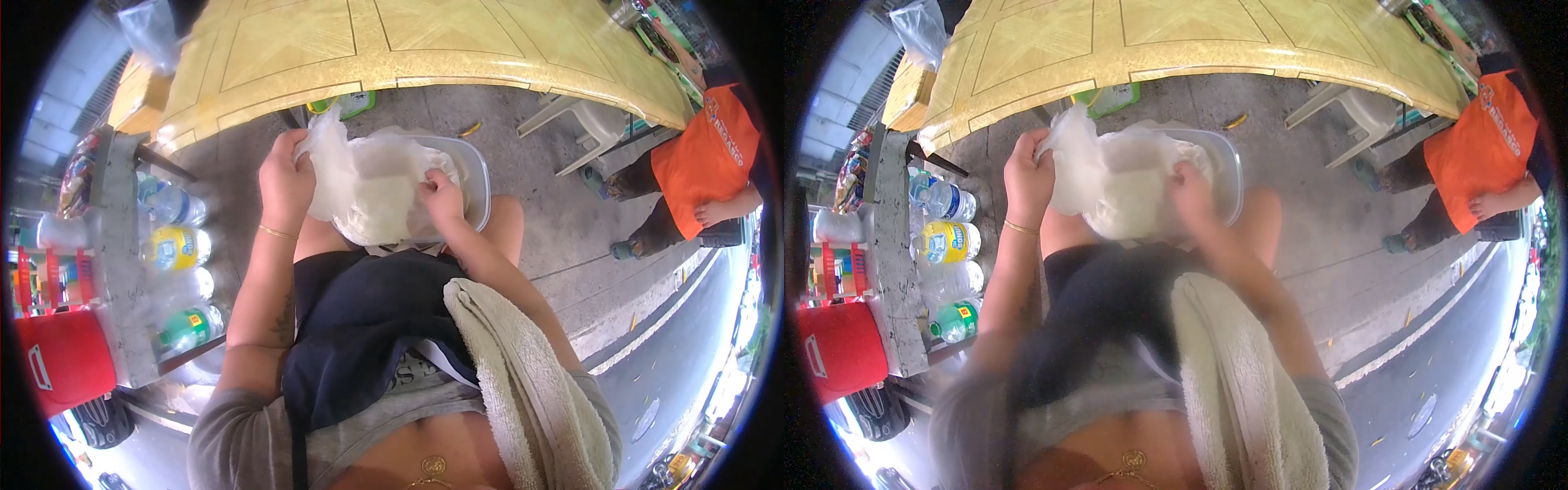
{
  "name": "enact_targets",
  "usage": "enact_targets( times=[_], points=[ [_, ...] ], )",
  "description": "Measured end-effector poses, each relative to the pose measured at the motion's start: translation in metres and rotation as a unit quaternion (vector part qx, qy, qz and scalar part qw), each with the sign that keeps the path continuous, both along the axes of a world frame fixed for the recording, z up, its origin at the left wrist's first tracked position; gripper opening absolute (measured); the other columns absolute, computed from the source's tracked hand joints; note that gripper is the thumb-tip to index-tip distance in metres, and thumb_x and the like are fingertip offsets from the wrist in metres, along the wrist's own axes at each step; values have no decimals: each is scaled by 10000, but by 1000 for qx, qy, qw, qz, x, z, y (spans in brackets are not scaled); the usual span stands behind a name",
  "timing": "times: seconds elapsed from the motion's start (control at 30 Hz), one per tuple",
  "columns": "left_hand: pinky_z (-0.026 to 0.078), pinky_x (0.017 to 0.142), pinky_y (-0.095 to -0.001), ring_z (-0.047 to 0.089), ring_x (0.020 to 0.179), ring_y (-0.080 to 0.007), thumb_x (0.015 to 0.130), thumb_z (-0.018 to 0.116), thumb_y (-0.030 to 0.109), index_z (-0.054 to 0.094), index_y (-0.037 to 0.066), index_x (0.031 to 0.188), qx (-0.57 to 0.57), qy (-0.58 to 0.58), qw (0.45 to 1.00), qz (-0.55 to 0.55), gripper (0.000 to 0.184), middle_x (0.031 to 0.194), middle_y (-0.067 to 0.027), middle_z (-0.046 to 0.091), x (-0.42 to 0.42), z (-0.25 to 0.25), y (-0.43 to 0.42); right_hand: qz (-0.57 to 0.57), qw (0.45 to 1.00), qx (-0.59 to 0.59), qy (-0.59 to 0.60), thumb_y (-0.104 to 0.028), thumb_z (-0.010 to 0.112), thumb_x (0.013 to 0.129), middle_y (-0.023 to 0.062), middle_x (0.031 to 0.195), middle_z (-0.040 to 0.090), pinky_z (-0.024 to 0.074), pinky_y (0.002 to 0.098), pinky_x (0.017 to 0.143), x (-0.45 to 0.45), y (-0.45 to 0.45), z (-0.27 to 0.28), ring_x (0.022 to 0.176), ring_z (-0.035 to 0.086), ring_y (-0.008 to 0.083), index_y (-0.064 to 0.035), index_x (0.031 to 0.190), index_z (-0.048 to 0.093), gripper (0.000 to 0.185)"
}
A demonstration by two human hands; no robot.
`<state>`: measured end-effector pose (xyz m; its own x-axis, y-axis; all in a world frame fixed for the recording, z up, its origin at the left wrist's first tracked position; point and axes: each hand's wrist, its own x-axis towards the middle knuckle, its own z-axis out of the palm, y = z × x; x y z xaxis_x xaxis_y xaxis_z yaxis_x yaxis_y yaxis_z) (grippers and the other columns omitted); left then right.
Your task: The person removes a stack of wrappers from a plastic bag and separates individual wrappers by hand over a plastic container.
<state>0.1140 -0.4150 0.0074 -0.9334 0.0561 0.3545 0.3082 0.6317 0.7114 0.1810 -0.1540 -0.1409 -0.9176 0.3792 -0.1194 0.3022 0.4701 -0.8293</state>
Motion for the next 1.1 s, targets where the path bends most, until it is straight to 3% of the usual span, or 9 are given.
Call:
enact_targets(
  times=[0.07,0.17,0.27,0.37,0.43,0.5,0.77,0.9,1.1],
  points=[
    [531,802,-361,688,907,-304,839,618,-12,643,55,1140,25,6,999,-21,310,1001,-166,706,3,6,4,24,978,184,96,-135,680,868,134,921,678,508,328,684,1,2,-24,812,655,167,-53,1094,621,247],
    [529,781,-306,681,884,-208,855,617,-41,629,19,1147,144,-41,985,-86,298,1026,-115,707,10,9,20,23,975,187,121,-166,638,904,111,941,703,517,402,692,-3,2,-18,829,684,253,-59,1085,628,211],
    [527,766,-250,628,877,-110,884,620,-61,597,-33,1173,347,-149,913,-154,292,1058,-62,674,11,8,37,-29,958,-285,30,-224,608,935,87,1056,701,520,459,770,-7,16,-47,937,672,321,-87,1137,626,245],
    [533,754,-260,628,868,-114,889,615,-61,591,-34,1183,445,-225,850,-171,297,1052,-63,674,3,-22,50,-166,742,-643,-98,-297,603,965,79,1217,656,514,473,901,-8,33,-59,1089,631,318,-88,1265,586,366],
    [540,749,-272,660,875,-139,875,658,17,591,-29,1194,276,-284,908,-136,329,1011,-113,691,-2,-68,51,-77,690,-720,-26,-325,599,974,102,1287,615,495,456,967,17,17,7,1167,593,297,-73,1334,543,443],
    [547,757,-289,691,884,-186,854,693,71,590,-22,1205,51,-354,927,-111,377,987,-141,705,-4,-103,43,-24,708,-706,0,-331,607,978,117,1324,596,489,442,1002,20,13,23,1205,580,283,-57,1378,515,493],
    [539,839,-384,694,947,-333,839,706,155,643,48,1125,19,-163,985,-55,311,990,-152,719,-2,-62,10,-18,959,-275,-70,-156,758,822,143,1249,635,543,397,888,15,62,21,1094,641,258,-47,1316,552,546],
    [537,826,-413,686,925,-355,857,665,175,672,61,1048,-34,-109,993,-27,222,968,-166,715,-7,-71,-10,-57,927,355,-101,-201,758,801,192,1268,586,492,445,970,17,38,60,1181,575,338,-66,1335,519,600],
    [554,828,-418,655,987,-352,859,692,255,658,37,1043,-262,-88,959,-57,287,1048,-189,672,17,-71,10,195,959,203,38,-233,744,787,230,1312,533,448,466,1030,22,-18,20,1225,513,420,-61,1293,545,570]
  ],
)
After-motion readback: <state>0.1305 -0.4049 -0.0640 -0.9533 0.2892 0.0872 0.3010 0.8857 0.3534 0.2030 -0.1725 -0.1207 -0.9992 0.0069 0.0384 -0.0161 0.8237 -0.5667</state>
